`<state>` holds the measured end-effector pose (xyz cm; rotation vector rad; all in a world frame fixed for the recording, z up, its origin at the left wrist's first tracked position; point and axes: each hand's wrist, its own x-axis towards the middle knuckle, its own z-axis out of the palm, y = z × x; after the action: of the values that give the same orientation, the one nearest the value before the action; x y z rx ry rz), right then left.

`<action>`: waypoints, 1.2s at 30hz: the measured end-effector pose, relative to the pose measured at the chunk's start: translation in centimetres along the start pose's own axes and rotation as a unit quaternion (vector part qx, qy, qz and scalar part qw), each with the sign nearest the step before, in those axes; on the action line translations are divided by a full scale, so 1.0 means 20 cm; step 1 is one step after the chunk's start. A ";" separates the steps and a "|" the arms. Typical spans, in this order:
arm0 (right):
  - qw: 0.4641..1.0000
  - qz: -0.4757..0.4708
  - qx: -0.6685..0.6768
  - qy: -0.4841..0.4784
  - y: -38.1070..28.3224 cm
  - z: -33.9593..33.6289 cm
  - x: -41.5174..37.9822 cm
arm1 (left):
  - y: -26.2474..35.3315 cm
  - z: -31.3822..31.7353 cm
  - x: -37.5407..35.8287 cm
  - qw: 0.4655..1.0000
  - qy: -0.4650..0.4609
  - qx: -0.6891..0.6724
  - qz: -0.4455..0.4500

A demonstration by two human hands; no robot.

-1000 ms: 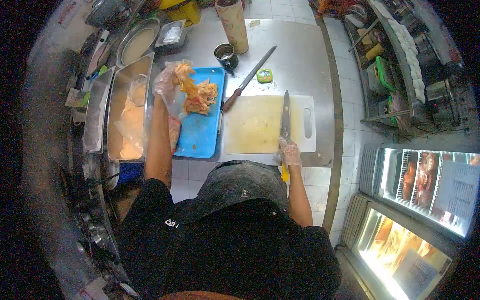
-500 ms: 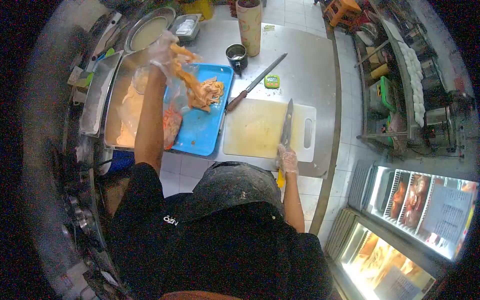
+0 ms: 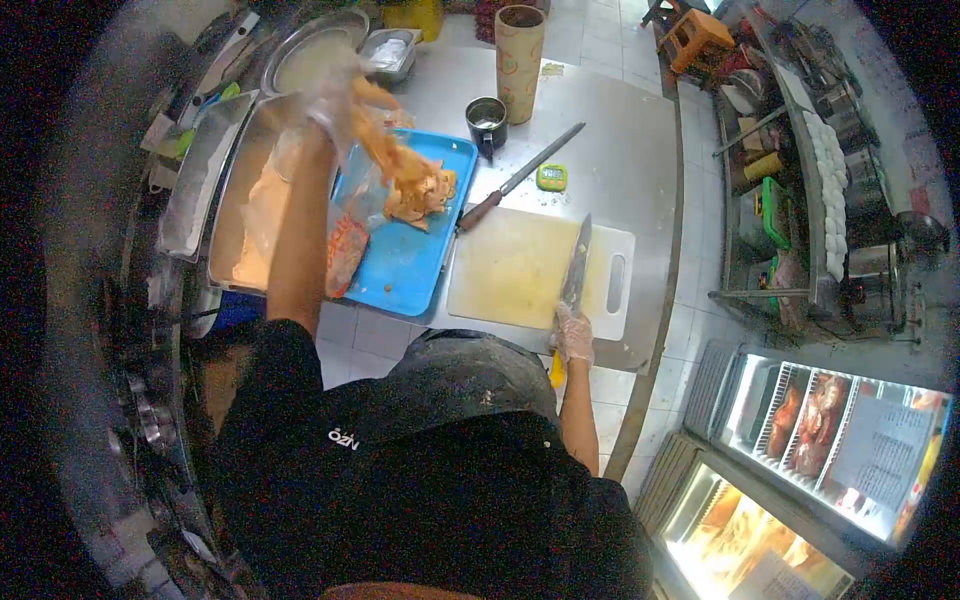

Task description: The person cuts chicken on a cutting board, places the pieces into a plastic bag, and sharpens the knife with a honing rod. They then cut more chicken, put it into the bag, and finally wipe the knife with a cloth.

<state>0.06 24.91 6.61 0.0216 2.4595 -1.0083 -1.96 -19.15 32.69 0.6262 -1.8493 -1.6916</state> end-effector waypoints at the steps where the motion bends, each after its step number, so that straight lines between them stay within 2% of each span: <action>1: 1.000 -0.013 0.006 0.000 0.01 0.00 0.00 | -0.07 0.04 -0.05 0.997 0.023 0.064 -0.042; 2: 1.000 -0.026 0.012 0.001 0.01 0.00 0.00 | -0.28 0.01 -0.03 0.988 0.017 0.142 -0.063; 3: 1.000 -0.023 0.013 0.004 0.00 0.00 -0.02 | -0.57 -0.03 0.03 0.961 -0.031 0.273 -0.036; 4: 0.999 -0.013 0.029 0.000 -0.02 -0.01 -0.03 | -0.87 -0.09 0.10 0.894 -0.086 0.438 0.021; 5: 0.999 -0.004 0.045 -0.003 -0.04 -0.02 -0.03 | -1.13 -0.14 0.14 0.786 -0.132 0.593 0.109; 6: 0.999 -0.003 0.046 0.003 0.02 0.01 0.01 | -1.32 -0.19 0.14 0.711 -0.155 0.666 0.163; 8: 0.999 -0.017 0.009 0.032 0.19 0.09 0.10 | -1.01 -0.10 -0.10 0.827 -0.117 0.544 -0.081; 9: 0.999 -0.022 -0.006 0.038 0.24 0.11 0.12 | -0.97 -0.08 -0.11 0.827 -0.115 0.543 -0.088; 11: 0.996 -0.008 0.093 0.003 0.26 0.13 0.12 | -0.90 -0.05 -0.16 0.776 -0.063 0.627 0.025; 12: 0.992 -0.003 0.124 -0.010 0.26 0.13 0.12 | -0.82 0.03 -0.20 0.777 -0.059 0.626 0.018; 14: 0.990 0.015 0.139 -0.021 0.25 0.12 0.13 | -0.68 0.18 -0.29 0.677 -0.210 0.705 0.005; 15: 0.991 0.009 0.135 -0.018 0.20 0.09 0.11 | -0.78 0.18 -0.28 0.682 -0.205 0.702 0.006; 17: 0.991 0.063 0.095 -0.066 0.08 0.02 0.05 | -1.06 0.18 -0.23 0.686 -0.203 0.699 0.003; 18: 0.992 0.059 0.097 -0.054 0.13 0.03 0.09 | -0.95 0.20 -0.22 0.690 -0.201 0.695 0.014; 19: 0.997 -0.061 0.036 0.018 0.22 0.07 0.14 | -0.84 0.21 -0.22 0.770 -0.219 0.597 -0.061; 20: 0.980 -0.175 -0.027 0.085 0.28 0.12 0.15 | -0.77 0.19 -0.24 0.828 -0.238 0.487 -0.141; 21: 0.993 0.026 0.112 -0.023 0.08 0.03 0.03 | -1.10 0.15 -0.16 0.827 -0.150 0.542 -0.002; 23: 0.995 0.004 0.096 -0.021 0.27 0.11 0.16 | -1.12 -0.01 -0.06 0.802 -0.189 0.567 0.010; 25: 0.999 -0.007 0.032 -0.025 0.22 0.09 0.12 | -1.03 -0.05 -0.12 0.885 -0.194 0.393 -0.158; 26: 0.999 -0.004 0.034 -0.028 0.25 0.11 0.12 | -0.98 -0.07 -0.15 0.905 -0.172 0.309 -0.238; 27: 0.996 -0.022 0.083 -0.014 0.29 0.13 0.14 | -0.96 -0.10 -0.20 0.952 -0.132 0.108 -0.254; 28: 0.994 -0.034 0.107 -0.006 0.32 0.15 0.16 | -0.94 -0.14 -0.22 0.958 -0.085 -0.099 -0.257; 29: 0.990 -0.046 0.132 0.001 0.36 0.16 0.20 | -0.97 -0.18 -0.20 0.958 -0.084 -0.099 -0.254; 31: 0.987 -0.090 0.132 -0.023 0.41 0.18 0.21 | -1.06 -0.25 -0.20 0.903 -0.155 -0.335 -0.219; 32: 0.985 -0.105 0.132 -0.032 0.39 0.17 0.21 | -1.03 -0.25 -0.21 0.904 -0.153 -0.335 -0.218; 34: 0.985 -0.105 0.132 -0.030 0.37 0.15 0.19 | -0.96 -0.23 -0.25 0.908 -0.118 -0.378 -0.141; 35: 0.985 -0.104 0.131 -0.030 0.34 0.14 0.17 | -0.97 -0.24 -0.24 0.908 -0.116 -0.378 -0.140; 36: 0.988 -0.090 0.125 -0.030 0.32 0.13 0.16 | -0.97 -0.26 -0.22 0.938 -0.095 -0.319 -0.101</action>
<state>-0.41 27.23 -0.58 -0.1493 2.2966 -1.3695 4.37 -21.94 13.38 0.3916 -1.2462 -2.3976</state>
